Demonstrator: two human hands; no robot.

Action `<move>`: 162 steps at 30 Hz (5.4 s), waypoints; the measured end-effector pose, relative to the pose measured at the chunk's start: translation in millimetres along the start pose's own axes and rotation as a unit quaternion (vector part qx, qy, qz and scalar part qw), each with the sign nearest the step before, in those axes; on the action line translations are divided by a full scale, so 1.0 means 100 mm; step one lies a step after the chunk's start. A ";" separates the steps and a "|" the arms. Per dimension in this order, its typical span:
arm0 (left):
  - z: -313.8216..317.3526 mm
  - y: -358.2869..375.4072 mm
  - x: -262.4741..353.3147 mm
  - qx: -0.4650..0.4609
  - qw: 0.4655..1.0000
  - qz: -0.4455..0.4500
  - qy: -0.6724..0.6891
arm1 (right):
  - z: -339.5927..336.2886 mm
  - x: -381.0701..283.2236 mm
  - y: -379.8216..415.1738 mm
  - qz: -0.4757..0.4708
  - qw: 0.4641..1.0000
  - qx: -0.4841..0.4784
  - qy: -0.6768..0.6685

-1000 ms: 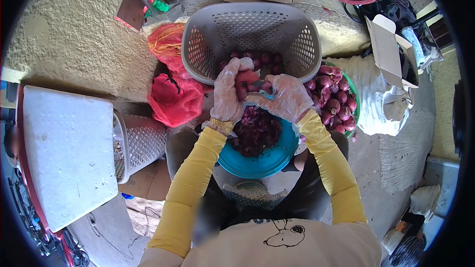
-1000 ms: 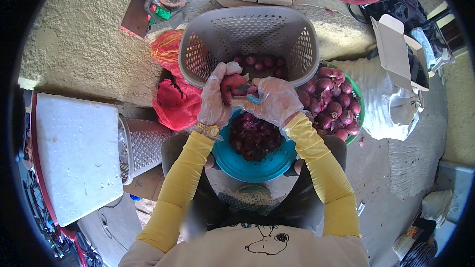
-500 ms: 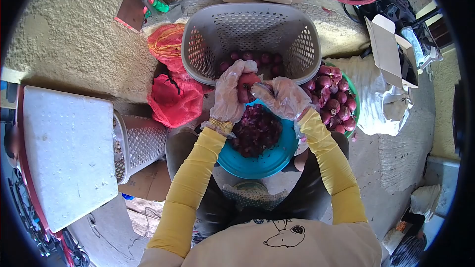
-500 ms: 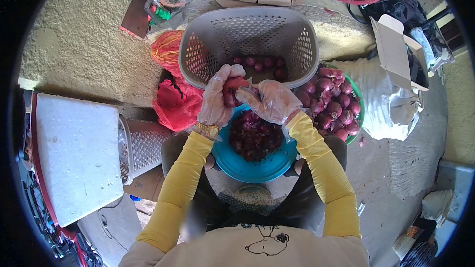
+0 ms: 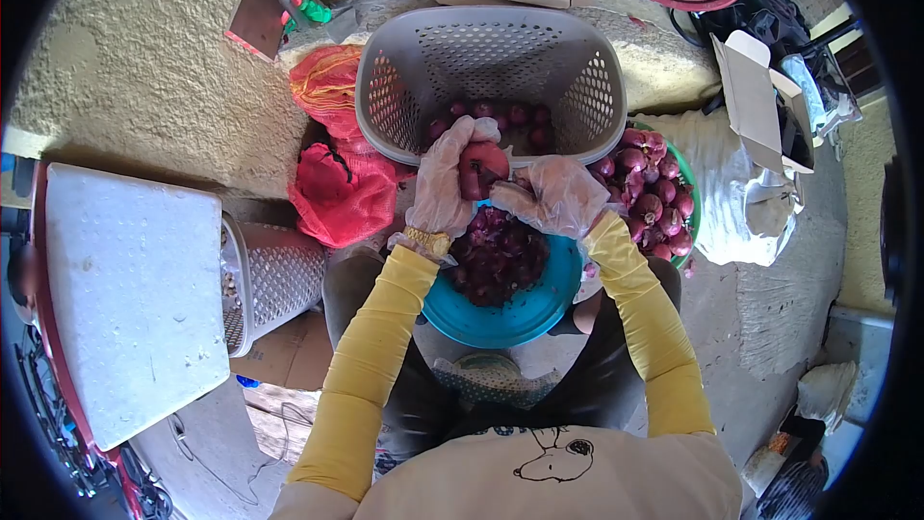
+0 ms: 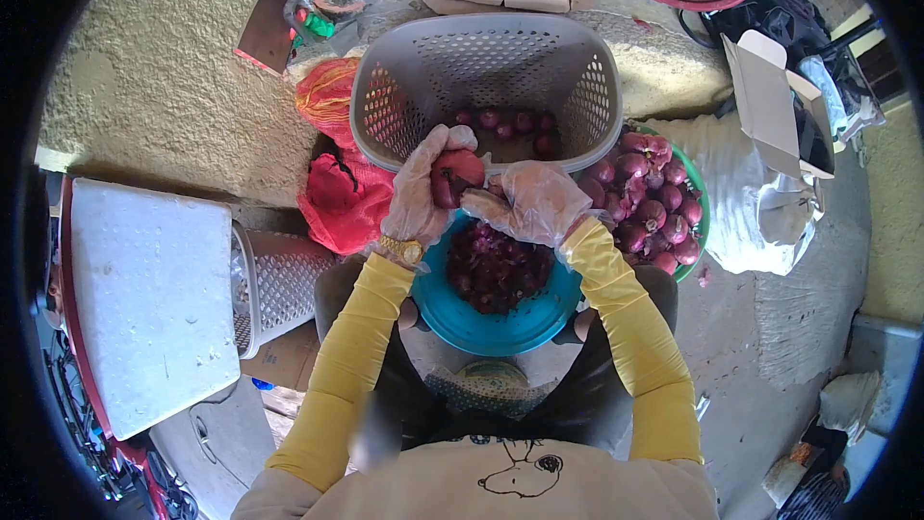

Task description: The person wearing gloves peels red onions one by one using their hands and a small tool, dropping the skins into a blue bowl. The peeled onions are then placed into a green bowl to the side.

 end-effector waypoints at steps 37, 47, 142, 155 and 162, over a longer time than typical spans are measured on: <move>-0.11 0.07 0.09 0.073 0.986 -0.096 0.114 | 0.12 -0.14 0.07 -0.060 0.987 -0.075 0.132; -0.25 0.13 0.13 0.038 0.971 -0.094 0.217 | 0.57 0.04 0.13 -0.033 0.980 -0.119 0.155; 0.00 0.03 -0.11 0.003 0.991 -0.011 0.136 | 0.09 0.07 -0.08 0.110 0.975 0.051 -0.184; -0.01 0.07 -0.12 -0.023 0.983 -0.028 0.180 | -0.06 -0.08 -0.03 -0.010 0.990 0.102 0.097; -0.02 0.07 -0.07 -0.024 0.995 0.006 0.098 | -0.11 -0.11 -0.02 -0.023 0.979 0.151 0.134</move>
Point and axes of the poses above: each hand's wrist, its own y-axis away from the middle knuckle, its own z-axis out of the palm, x = y × z, the point moved 4 cm from there along -y, towards the middle knuckle, and after that the axes turned 1 degree about -y, right-handed, at the moved point
